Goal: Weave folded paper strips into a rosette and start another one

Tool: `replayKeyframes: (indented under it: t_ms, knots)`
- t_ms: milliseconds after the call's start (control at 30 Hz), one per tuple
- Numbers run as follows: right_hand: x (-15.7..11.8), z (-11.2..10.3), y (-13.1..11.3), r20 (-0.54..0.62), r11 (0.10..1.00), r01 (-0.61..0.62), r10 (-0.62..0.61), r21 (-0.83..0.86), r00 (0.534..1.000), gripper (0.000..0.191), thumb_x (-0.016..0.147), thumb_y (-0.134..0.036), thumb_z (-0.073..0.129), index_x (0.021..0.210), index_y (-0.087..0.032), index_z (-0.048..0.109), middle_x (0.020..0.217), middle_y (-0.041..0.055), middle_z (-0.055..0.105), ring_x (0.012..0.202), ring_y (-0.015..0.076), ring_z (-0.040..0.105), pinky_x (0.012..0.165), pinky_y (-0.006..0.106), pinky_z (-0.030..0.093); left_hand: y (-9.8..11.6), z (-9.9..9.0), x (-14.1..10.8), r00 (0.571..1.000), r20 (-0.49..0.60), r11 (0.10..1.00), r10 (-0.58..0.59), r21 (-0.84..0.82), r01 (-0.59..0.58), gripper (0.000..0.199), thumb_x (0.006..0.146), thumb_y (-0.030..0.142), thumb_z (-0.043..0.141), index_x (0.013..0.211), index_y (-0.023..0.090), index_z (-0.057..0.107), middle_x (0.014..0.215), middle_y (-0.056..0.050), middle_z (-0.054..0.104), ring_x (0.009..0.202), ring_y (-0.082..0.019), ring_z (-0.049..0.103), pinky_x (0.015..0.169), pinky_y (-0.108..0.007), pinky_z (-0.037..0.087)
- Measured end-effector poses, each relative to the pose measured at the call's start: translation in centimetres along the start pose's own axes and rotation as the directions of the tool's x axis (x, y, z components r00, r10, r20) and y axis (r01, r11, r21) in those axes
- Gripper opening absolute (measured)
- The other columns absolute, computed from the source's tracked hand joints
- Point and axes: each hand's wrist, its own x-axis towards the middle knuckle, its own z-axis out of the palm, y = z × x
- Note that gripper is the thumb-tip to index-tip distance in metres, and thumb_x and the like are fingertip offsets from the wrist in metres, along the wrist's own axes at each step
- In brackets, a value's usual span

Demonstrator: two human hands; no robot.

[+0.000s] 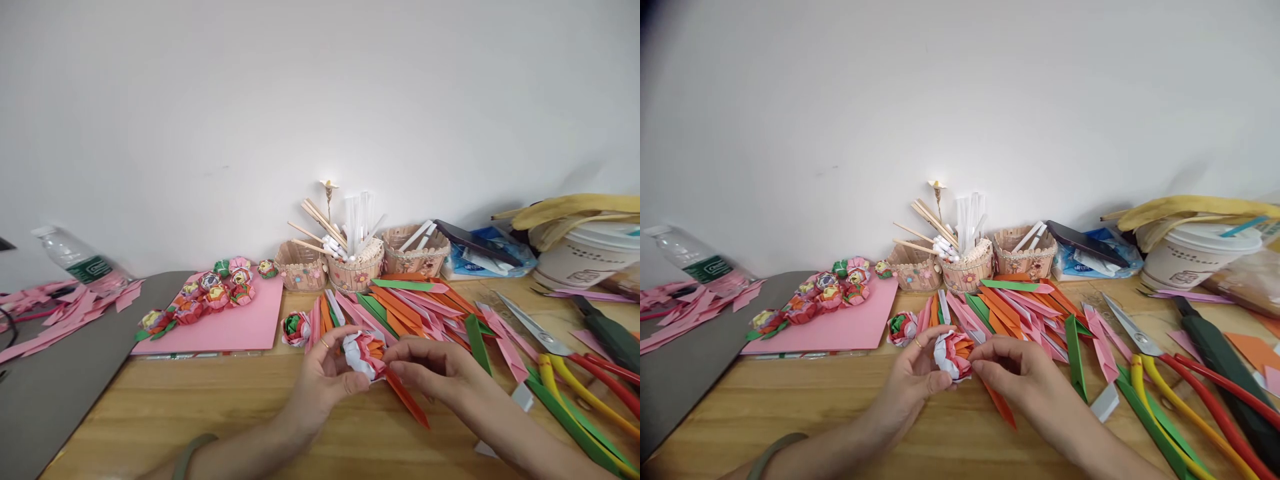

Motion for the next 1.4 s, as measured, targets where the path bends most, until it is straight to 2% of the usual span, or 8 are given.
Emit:
replayKeyframes:
  t_ms: [167,267,400,533,767,833,1033,1400]
  knots:
    - [0.3,-0.2,0.1,-0.022,0.991,-0.095,0.098,0.097,0.995,0.028,0.073,-0.041,0.055,0.079,-0.016,0.067,0.05,-0.0046,0.042,0.045,0.0075,0.029,0.042,0.022,0.022,0.1,0.2,0.1,0.999,-0.043,1.0,-0.015,-0.018,0.014,0.046,0.054,0.018,0.08,0.097,0.023,0.064,0.091,-0.001,0.062,0.075,-0.012,0.056,0.059,-0.02,0.048]
    - [0.4,-0.1,0.3,-0.011,0.993,-0.082,0.083,0.084,0.996,0.026,0.071,-0.04,0.057,0.075,-0.016,0.067,0.053,-0.0028,0.049,0.047,0.0082,0.036,0.044,0.021,0.028,-0.2,-0.1,0.2,1.0,-0.014,1.0,-0.011,-0.002,0.011,0.047,0.056,0.017,0.079,0.099,0.024,0.063,0.095,-0.001,0.063,0.077,-0.012,0.057,0.062,-0.02,0.048]
    - [0.4,0.2,0.6,-0.02,1.0,-0.001,0.001,-0.014,1.0,0.021,0.073,-0.034,0.054,0.072,-0.016,0.065,0.066,0.0013,0.06,0.06,0.0131,0.05,0.055,0.024,0.038,-0.4,-0.3,0.1,1.0,0.008,1.0,0.004,0.029,-0.004,0.047,0.058,0.015,0.077,0.102,0.025,0.062,0.099,-0.002,0.066,0.085,-0.013,0.059,0.072,-0.022,0.047]
    - [0.3,0.6,0.9,-0.033,0.982,0.058,-0.065,-0.177,0.997,0.019,0.078,-0.03,0.049,0.072,-0.017,0.061,0.061,-0.0001,0.055,0.055,0.012,0.047,0.05,0.023,0.035,-0.3,-0.2,0.1,1.0,0.011,0.998,0.029,0.047,-0.03,0.046,0.059,0.015,0.076,0.103,0.022,0.061,0.099,-0.004,0.067,0.088,-0.016,0.06,0.078,-0.026,0.046]
    - [-0.4,1.1,1.0,-0.077,0.845,0.249,-0.321,-0.473,0.944,0.014,0.082,-0.021,0.047,0.073,-0.019,0.058,0.065,0.0003,0.054,0.056,0.0119,0.047,0.051,0.023,0.036,-0.2,-0.1,0.0,1.0,0.005,0.999,0.025,0.038,-0.025,0.046,0.059,0.015,0.076,0.102,0.022,0.061,0.096,-0.002,0.067,0.087,-0.014,0.06,0.078,-0.024,0.045]
    - [-0.4,1.0,0.9,-0.061,0.849,0.263,-0.326,-0.459,0.943,0.013,0.082,-0.021,0.047,0.073,-0.019,0.057,0.067,0.0004,0.054,0.057,0.012,0.047,0.051,0.023,0.036,-0.2,-0.1,0.0,0.999,0.015,0.999,0.032,0.04,-0.032,0.046,0.06,0.015,0.076,0.102,0.022,0.061,0.097,-0.002,0.068,0.087,-0.015,0.06,0.078,-0.025,0.045]
    - [0.0,0.4,0.4,0.053,0.971,0.103,-0.093,-0.214,0.994,0.021,0.084,-0.03,0.046,0.074,-0.018,0.06,0.064,-0.0009,0.056,0.059,0.0124,0.049,0.051,0.022,0.036,-0.2,-0.1,0.0,0.999,0.023,0.998,0.025,0.055,-0.026,0.048,0.058,0.015,0.077,0.103,0.021,0.061,0.098,-0.004,0.067,0.089,-0.017,0.06,0.078,-0.028,0.045]
    - [0.2,0.7,1.3,-0.04,0.917,0.207,-0.234,-0.342,0.971,0.018,0.077,-0.017,0.046,0.068,-0.017,0.062,0.059,-0.0006,0.059,0.053,0.0112,0.048,0.049,0.021,0.037,-0.4,-0.2,0.0,1.0,0.016,0.998,0.001,0.07,-0.002,0.046,0.057,0.019,0.078,0.1,0.024,0.062,0.096,-0.002,0.067,0.086,-0.016,0.059,0.076,-0.026,0.045]
